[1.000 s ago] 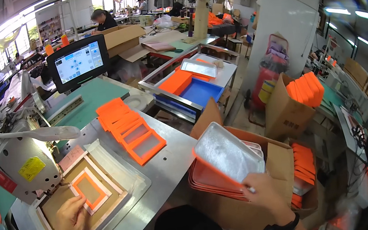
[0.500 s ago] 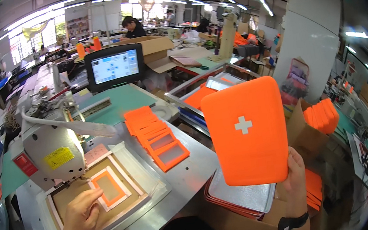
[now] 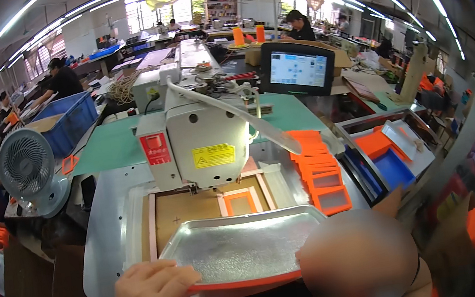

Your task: Operating an industrial sewing machine to assemble orange first aid bags by placing components and running the stitching cycle.

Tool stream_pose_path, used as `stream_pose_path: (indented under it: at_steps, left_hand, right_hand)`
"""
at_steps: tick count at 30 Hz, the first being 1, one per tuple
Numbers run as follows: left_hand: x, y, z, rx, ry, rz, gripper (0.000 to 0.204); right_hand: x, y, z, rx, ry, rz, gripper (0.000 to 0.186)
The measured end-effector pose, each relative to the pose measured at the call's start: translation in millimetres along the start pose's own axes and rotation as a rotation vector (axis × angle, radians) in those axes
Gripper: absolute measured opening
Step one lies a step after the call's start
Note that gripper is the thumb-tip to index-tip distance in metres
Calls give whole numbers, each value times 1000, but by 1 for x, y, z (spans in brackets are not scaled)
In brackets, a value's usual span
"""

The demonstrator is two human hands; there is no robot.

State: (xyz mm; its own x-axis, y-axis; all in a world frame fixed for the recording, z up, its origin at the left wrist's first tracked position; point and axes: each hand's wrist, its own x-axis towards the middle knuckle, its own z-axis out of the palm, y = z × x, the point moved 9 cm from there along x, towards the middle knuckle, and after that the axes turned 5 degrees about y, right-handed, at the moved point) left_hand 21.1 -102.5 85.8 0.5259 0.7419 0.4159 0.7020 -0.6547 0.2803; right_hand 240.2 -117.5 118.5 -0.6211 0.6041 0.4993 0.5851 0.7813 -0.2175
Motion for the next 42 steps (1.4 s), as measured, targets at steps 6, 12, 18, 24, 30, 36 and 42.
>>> stream_pose_path:
  at_steps: [6,12,18,24,30,36,42]
  left_hand:
    - [18,-38,-19,59,192,-67,23]
    - [30,-58,-12,108,233,-27,19]
    - [16,-79,18,205,318,53,19]
    - [5,-73,46,225,162,39,22]
    - [4,-78,66,198,49,25,21]
    - [4,-76,68,175,10,27,18]
    - [2,-77,73,186,-41,6,26]
  right_hand:
    - [18,57,32,1,-68,77,29]
    - [28,90,57,90,-10,142,26]
    - [28,93,89,43,46,-39,25]
    - [9,101,109,1,-4,-71,26]
    - [6,109,115,253,-225,21,29]
    - [-1,119,119,306,-224,-8,23]
    - [-9,120,133,223,-291,5,19]
